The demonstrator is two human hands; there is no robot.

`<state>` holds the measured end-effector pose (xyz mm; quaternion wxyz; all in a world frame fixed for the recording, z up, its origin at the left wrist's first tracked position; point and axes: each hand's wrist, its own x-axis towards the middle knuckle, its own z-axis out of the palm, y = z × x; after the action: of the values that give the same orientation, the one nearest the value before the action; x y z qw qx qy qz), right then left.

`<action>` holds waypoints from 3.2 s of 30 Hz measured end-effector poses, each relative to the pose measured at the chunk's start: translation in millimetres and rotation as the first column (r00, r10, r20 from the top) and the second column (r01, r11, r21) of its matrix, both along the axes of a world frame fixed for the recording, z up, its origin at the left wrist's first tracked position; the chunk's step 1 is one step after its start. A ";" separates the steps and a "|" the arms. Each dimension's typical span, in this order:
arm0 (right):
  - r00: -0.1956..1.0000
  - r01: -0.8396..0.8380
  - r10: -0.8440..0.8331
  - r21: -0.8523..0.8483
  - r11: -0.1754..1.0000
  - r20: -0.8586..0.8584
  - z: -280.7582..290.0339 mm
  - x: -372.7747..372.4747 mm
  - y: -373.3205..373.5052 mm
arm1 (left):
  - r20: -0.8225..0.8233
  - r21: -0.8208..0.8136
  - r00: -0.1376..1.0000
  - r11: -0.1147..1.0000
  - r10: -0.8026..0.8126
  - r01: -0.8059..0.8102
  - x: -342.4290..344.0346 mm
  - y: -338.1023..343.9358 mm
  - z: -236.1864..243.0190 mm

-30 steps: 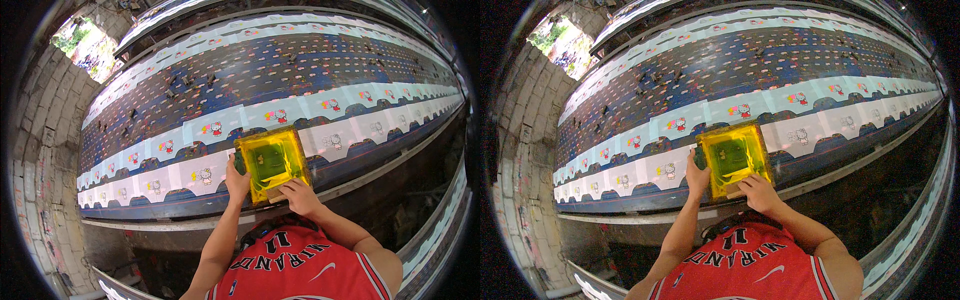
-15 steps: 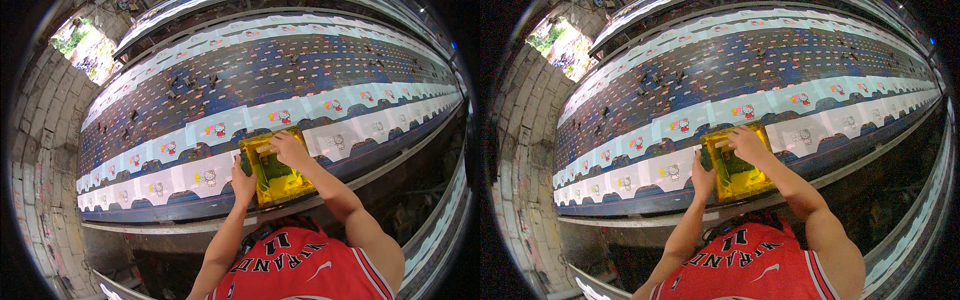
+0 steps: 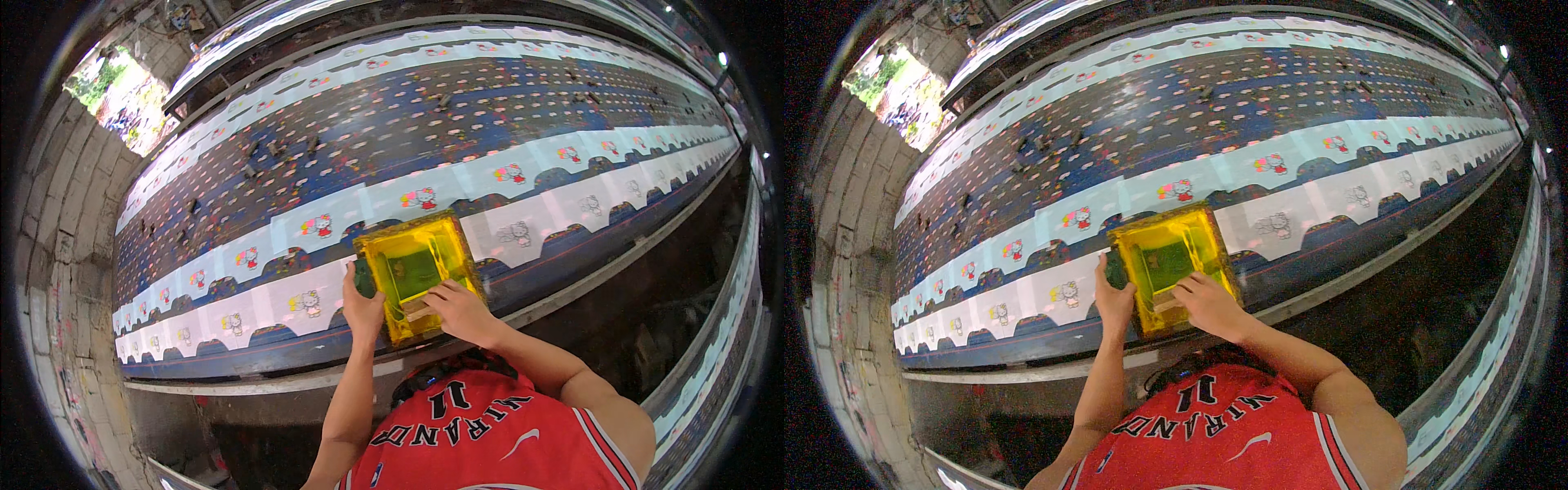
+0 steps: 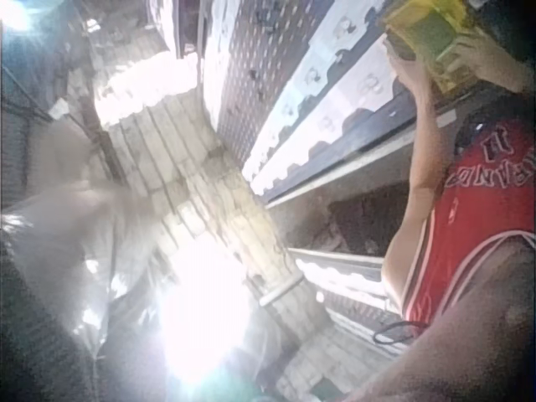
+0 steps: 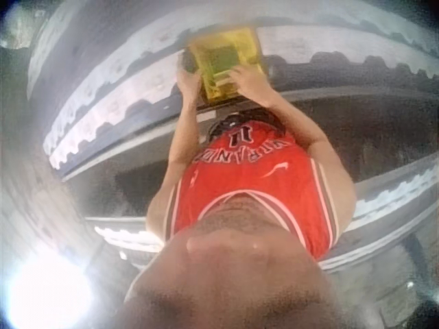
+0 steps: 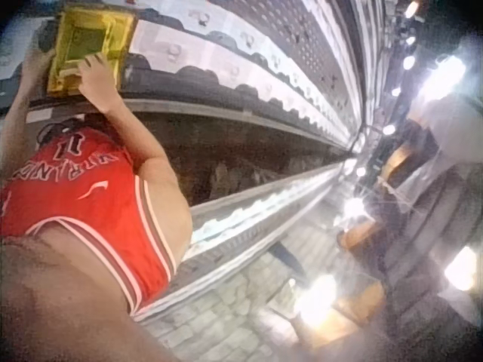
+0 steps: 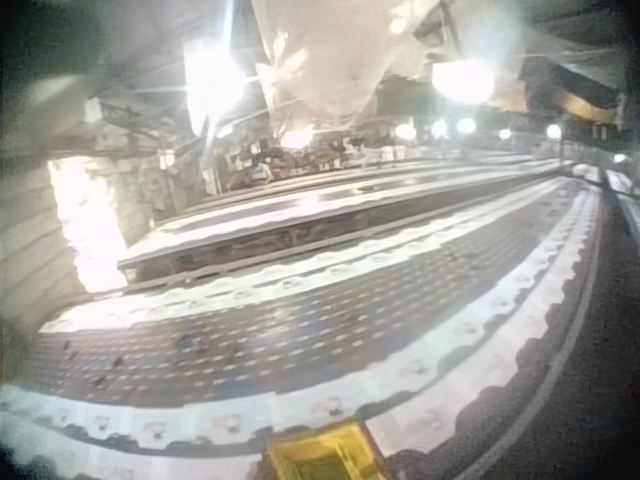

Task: The person uses a yellow squeegee to press green ink through a screen onto a series of white t-shirts laid out on a long table. The person moves along the table, repeating the pressing motion on each shirt in sequence.

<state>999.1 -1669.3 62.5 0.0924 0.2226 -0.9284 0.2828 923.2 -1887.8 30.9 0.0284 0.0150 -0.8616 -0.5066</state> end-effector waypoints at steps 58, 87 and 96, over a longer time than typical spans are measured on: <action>0.995 0.102 -0.102 -0.024 0.995 -0.010 -14.8 -93.4 234.8 | 0.079 0.009 0.997 1.000 -0.021 0.020 16.3 237.9 -14.2; 0.995 0.092 -0.087 0.106 0.990 -0.045 18.6 41.9 420.3 | -0.086 0.091 0.996 0.996 -0.003 0.010 38.9 438.7 -0.4; 0.998 0.056 -0.058 0.041 0.998 0.031 -8.0 48.3 497.9 | 0.021 -0.003 1.000 1.000 -0.007 0.007 45.9 507.1 -11.7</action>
<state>1047.4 -1171.4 54.4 0.0809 0.1932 -0.9412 0.2651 969.2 -1380.7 19.1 0.0175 0.0175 -0.8626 -0.5053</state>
